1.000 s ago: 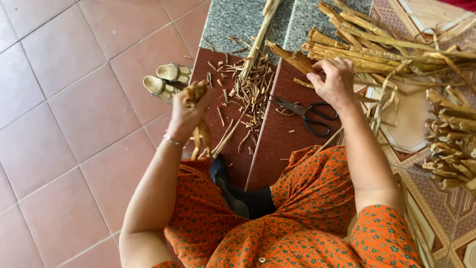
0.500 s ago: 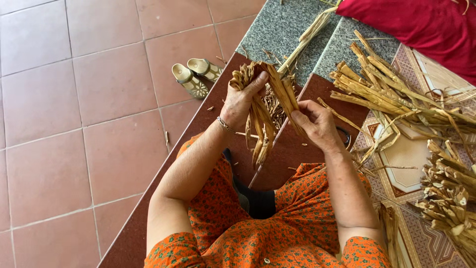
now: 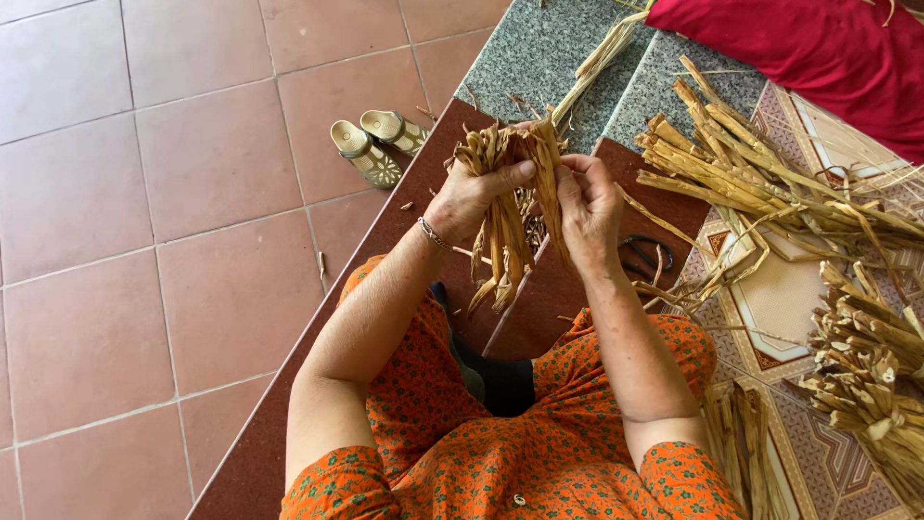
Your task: The person sits on the floor and uses scissors to trim and separate dried plant stalks. They repeatedly cut the stalks into smaller pieces and pull apart the fibers, accumulating a pile of trimmed material on the floor.
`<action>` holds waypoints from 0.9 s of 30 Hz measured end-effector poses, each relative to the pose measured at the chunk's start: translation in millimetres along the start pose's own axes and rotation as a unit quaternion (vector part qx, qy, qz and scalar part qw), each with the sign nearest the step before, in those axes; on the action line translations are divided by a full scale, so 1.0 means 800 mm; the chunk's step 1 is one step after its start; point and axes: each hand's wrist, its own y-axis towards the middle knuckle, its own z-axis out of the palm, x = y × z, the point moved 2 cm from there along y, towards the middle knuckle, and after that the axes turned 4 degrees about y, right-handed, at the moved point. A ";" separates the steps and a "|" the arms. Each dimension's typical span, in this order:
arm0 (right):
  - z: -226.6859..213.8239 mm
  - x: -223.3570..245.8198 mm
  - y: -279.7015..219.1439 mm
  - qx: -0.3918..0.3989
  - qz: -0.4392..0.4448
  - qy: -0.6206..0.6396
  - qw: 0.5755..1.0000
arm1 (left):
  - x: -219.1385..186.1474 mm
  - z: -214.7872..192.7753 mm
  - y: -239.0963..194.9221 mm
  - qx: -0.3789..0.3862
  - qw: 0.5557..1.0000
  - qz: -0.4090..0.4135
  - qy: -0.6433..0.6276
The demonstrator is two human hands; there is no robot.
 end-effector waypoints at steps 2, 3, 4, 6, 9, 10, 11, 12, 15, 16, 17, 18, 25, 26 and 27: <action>0.000 -0.003 -0.006 0.010 -0.004 0.010 1.000 | 0.001 -0.004 0.000 0.011 1.000 0.003 0.014; 0.000 -0.004 -0.009 0.018 -0.016 0.007 1.000 | 0.001 -0.007 0.000 -0.001 0.999 -0.018 0.042; -0.001 -0.005 -0.010 0.027 -0.028 0.004 0.999 | 0.002 -0.010 0.000 -0.013 0.997 -0.040 0.069; 0.001 -0.006 -0.012 0.043 -0.112 -0.074 0.990 | 0.005 -0.012 0.002 -0.015 0.995 -0.044 0.083; 0.004 -0.012 -0.015 0.022 -0.053 -0.065 0.996 | 0.014 -0.007 0.004 0.001 0.999 -0.009 0.054; 0.006 -0.015 -0.018 0.009 -0.002 -0.040 0.999 | 0.019 -0.005 0.004 -0.001 0.999 -0.006 0.052; 0.009 -0.015 -0.021 -0.002 0.008 0.006 1.000 | 0.022 -0.004 0.004 -0.003 0.999 -0.003 0.050; 0.013 -0.014 -0.022 -0.013 0.016 0.051 0.998 | 0.025 -0.003 0.006 -0.009 0.999 0.000 0.053; 0.023 -0.014 -0.028 -0.066 0.044 0.163 0.983 | 0.031 0.001 0.007 -0.027 0.999 0.001 0.035; 0.026 -0.014 -0.029 -0.089 0.054 0.196 0.975 | 0.031 0.001 0.008 -0.032 0.999 -0.001 0.012; 0.028 -0.013 -0.030 -0.110 0.066 0.231 0.964 | 0.031 0.002 0.007 -0.037 0.999 -0.002 -0.010; 0.030 -0.012 -0.029 -0.131 0.077 0.266 0.952 | 0.030 0.003 0.007 -0.033 0.999 -0.007 0.000; 0.046 -0.008 -0.030 -0.093 0.090 0.366 0.922 | 0.023 0.003 0.003 0.001 0.995 -0.040 0.093; 0.042 -0.013 -0.035 -0.075 0.110 0.367 0.921 | 0.022 0.000 0.000 0.010 0.992 -0.078 0.098; 0.036 -0.020 -0.040 -0.057 0.130 0.368 0.919 | 0.020 -0.002 -0.002 -0.001 0.990 -0.103 0.098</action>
